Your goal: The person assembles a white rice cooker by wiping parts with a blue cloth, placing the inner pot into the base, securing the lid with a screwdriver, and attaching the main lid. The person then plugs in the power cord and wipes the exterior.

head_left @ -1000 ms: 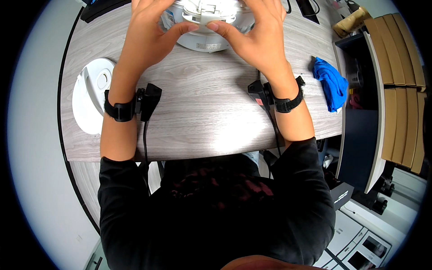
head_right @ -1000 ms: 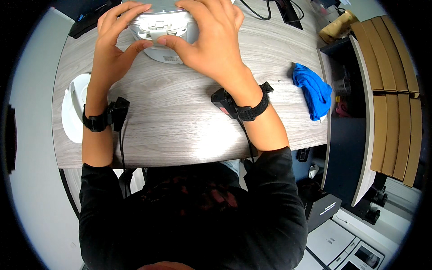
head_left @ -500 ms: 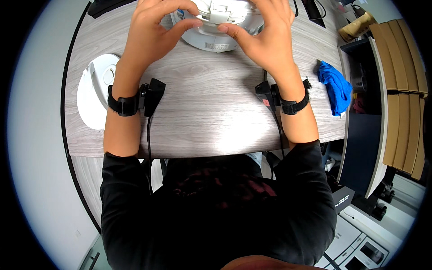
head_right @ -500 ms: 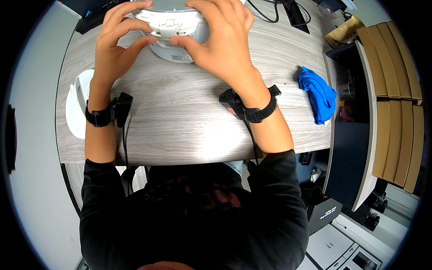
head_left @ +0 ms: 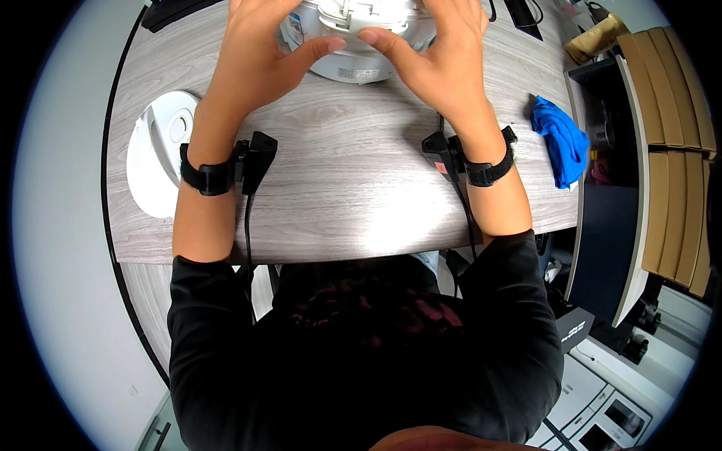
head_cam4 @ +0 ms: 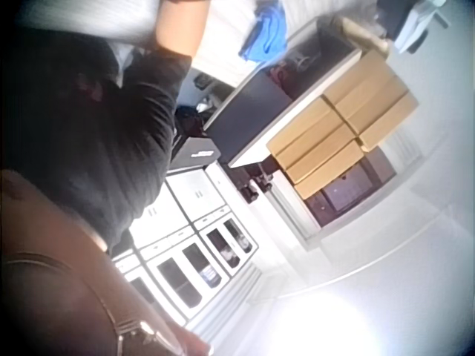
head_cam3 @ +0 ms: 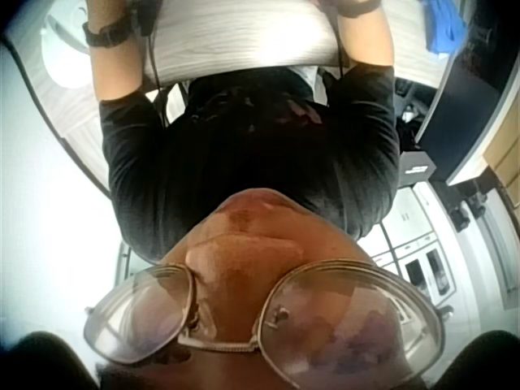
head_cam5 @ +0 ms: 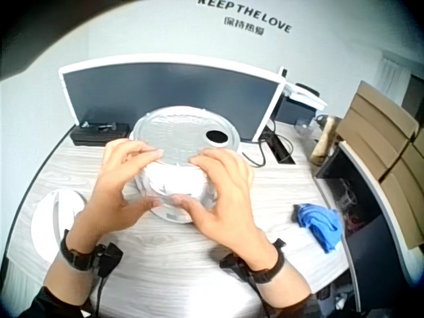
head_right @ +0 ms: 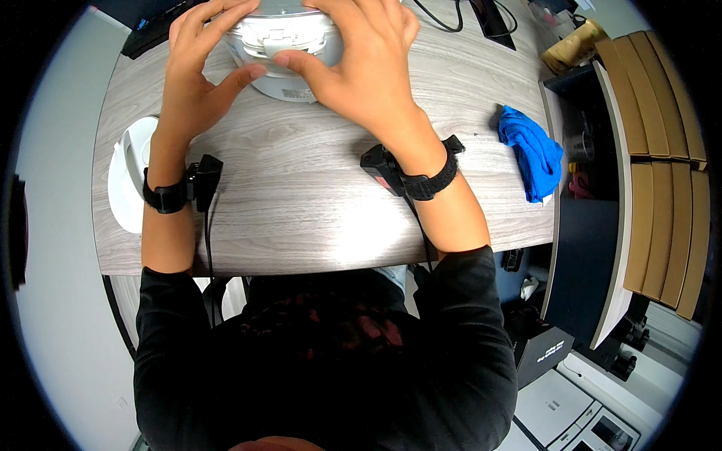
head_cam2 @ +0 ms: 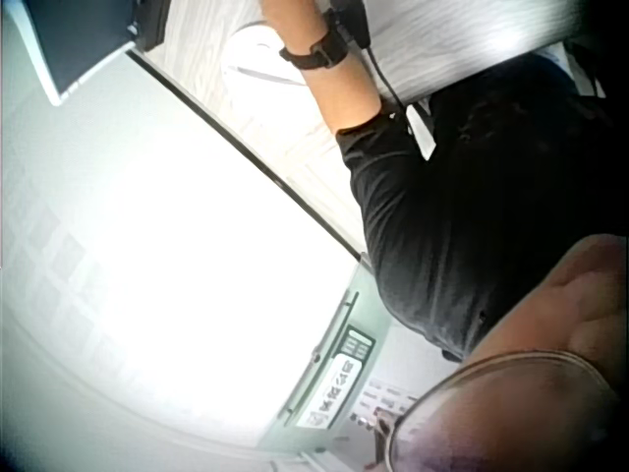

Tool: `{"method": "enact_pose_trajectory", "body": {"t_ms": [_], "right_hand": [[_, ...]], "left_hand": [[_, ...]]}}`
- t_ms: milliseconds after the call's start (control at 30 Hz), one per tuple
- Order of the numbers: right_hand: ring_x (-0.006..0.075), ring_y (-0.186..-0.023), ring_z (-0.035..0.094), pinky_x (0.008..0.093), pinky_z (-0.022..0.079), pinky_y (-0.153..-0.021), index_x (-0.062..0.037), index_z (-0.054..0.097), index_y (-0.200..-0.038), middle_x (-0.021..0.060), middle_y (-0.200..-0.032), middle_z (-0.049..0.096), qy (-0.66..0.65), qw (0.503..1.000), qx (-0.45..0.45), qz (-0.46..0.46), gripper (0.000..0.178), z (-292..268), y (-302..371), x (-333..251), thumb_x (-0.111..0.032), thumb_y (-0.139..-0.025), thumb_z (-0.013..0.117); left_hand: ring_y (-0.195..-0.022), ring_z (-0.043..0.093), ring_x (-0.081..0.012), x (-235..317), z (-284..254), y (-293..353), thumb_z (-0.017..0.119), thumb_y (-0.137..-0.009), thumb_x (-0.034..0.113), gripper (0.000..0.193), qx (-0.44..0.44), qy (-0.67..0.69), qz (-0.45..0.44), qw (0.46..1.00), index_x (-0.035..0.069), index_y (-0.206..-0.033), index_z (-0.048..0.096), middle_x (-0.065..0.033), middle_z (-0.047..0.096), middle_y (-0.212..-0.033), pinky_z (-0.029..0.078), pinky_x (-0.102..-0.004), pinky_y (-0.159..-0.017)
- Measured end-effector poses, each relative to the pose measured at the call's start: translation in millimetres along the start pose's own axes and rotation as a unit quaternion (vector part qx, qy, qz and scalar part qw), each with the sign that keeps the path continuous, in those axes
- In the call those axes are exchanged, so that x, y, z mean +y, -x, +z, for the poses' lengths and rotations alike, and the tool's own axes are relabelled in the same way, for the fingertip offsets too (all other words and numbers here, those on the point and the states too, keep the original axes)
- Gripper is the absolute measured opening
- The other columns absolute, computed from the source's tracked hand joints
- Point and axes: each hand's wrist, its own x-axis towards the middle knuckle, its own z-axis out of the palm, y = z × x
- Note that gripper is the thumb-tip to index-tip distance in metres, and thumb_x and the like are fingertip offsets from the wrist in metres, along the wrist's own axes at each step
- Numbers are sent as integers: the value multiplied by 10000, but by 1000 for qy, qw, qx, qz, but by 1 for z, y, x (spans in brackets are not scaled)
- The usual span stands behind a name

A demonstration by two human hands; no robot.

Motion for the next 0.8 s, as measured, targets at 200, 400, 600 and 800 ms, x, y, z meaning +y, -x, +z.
{"method": "enact_pose_trajectory", "body": {"t_ms": [200,400,600,800], "right_hand": [[358,-1170,547,461,352,-1028,-51,633,-1181,163,-1221,601,1,1000,-10,16,596,0,-1,-2,-223,-677,900],[352,-1160,552,459,353,-1023,-49,638,-1168,158,-1201,608,-1,1000,-3,18,589,1,-1,-2,-194,-660,900],[335,-1090,570,445,373,-978,-42,654,-1122,137,-1121,629,-14,999,4,28,548,2,-2,-4,-170,-648,896],[321,-1066,573,440,375,-967,-44,663,-1110,122,-1087,633,-6,1000,24,16,533,5,-1,-1,-173,-649,898]], "left_hand": [[-1170,536,-357,-7,1,0,862,-620,15,659,-7,-57,36,998,43,-1247,662,-163,598,-1219,445,-445,-1006],[-1185,571,-397,-9,8,2,837,-640,-12,611,10,6,19,1000,10,-1219,644,-202,588,-1225,446,-455,-1039],[-1208,550,-404,-5,8,1,820,-664,-8,586,-12,-2,-4,1000,1,-1215,619,-216,562,-1252,432,-445,-1057],[-1232,531,-402,-8,11,3,819,-697,16,572,6,10,17,1000,1,-1228,606,-223,545,-1273,416,-450,-1073]]}}
